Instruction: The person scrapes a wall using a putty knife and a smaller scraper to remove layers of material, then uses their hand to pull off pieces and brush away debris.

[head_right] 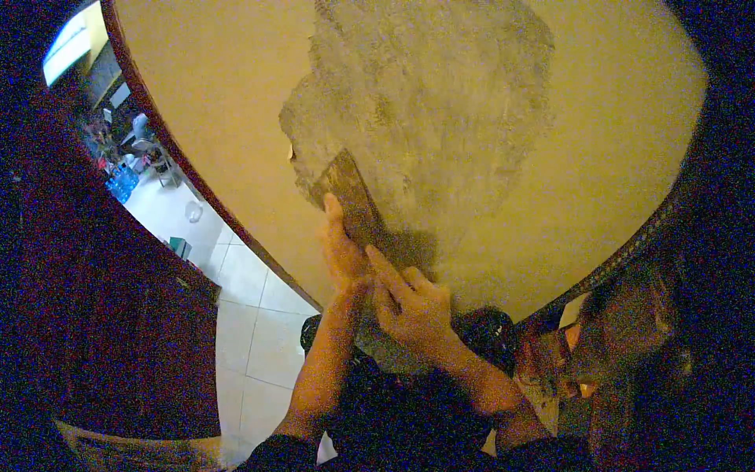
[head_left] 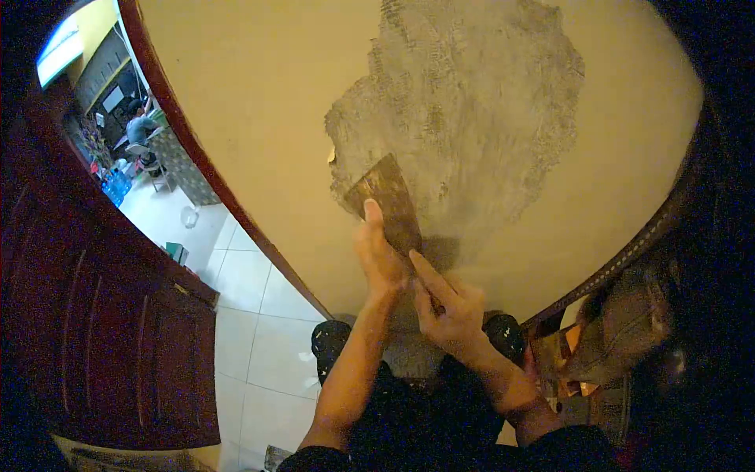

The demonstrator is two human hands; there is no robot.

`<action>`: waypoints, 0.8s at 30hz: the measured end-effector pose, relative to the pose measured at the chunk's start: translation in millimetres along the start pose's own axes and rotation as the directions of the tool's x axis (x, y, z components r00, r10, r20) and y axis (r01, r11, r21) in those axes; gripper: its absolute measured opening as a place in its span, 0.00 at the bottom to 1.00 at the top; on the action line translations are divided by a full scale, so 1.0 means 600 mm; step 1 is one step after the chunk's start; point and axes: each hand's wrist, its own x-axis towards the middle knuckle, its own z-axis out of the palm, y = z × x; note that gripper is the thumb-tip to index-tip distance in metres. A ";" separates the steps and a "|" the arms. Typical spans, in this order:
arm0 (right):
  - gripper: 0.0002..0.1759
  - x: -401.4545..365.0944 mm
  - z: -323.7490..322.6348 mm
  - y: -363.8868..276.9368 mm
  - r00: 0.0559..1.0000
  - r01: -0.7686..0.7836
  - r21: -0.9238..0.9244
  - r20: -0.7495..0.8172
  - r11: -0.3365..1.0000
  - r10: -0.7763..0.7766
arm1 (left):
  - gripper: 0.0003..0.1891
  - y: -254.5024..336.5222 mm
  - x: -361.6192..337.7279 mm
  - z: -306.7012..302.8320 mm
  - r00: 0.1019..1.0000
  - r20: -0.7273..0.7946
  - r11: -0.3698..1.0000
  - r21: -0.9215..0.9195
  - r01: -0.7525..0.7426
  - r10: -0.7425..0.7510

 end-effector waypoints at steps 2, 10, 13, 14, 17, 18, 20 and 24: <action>0.26 0.011 0.010 -0.008 1.000 -0.017 0.001 -0.017 1.000 0.017 | 0.30 0.015 0.022 -0.008 0.987 -0.036 0.981 0.118 -0.152 0.157; 0.27 0.039 0.001 -0.048 0.999 -0.027 -0.008 0.045 1.000 0.027 | 0.27 0.074 0.011 -0.002 0.990 -0.071 0.992 -0.038 -0.123 0.120; 0.28 0.009 0.006 -0.023 1.000 -0.024 0.011 -0.007 1.000 0.025 | 0.27 0.056 -0.001 -0.003 0.999 -0.008 0.995 0.084 -0.048 0.049; 0.28 0.006 0.008 -0.018 1.000 -0.024 0.006 0.001 1.000 0.024 | 0.26 0.055 -0.004 -0.001 1.000 0.004 0.993 0.115 -0.018 0.017; 0.26 0.023 -0.007 -0.036 0.999 -0.042 0.006 0.029 0.999 0.042 | 0.27 0.047 0.008 0.006 1.000 -0.007 0.998 -0.060 -0.028 0.027; 0.26 0.029 -0.013 -0.042 0.998 -0.041 -0.010 0.040 0.999 0.041 | 0.27 0.050 0.006 0.011 1.000 -0.013 0.998 -0.065 -0.021 0.020; 0.26 0.026 -0.017 -0.039 0.997 -0.049 -0.021 0.058 0.999 0.050 | 0.28 0.063 -0.006 0.018 0.999 -0.030 0.993 -0.114 0.027 -0.031; 0.25 -0.003 -0.009 -0.003 0.999 -0.025 -0.002 0.027 1.000 0.025 | 0.27 0.023 -0.006 0.010 0.999 -0.027 0.999 0.041 -0.015 0.016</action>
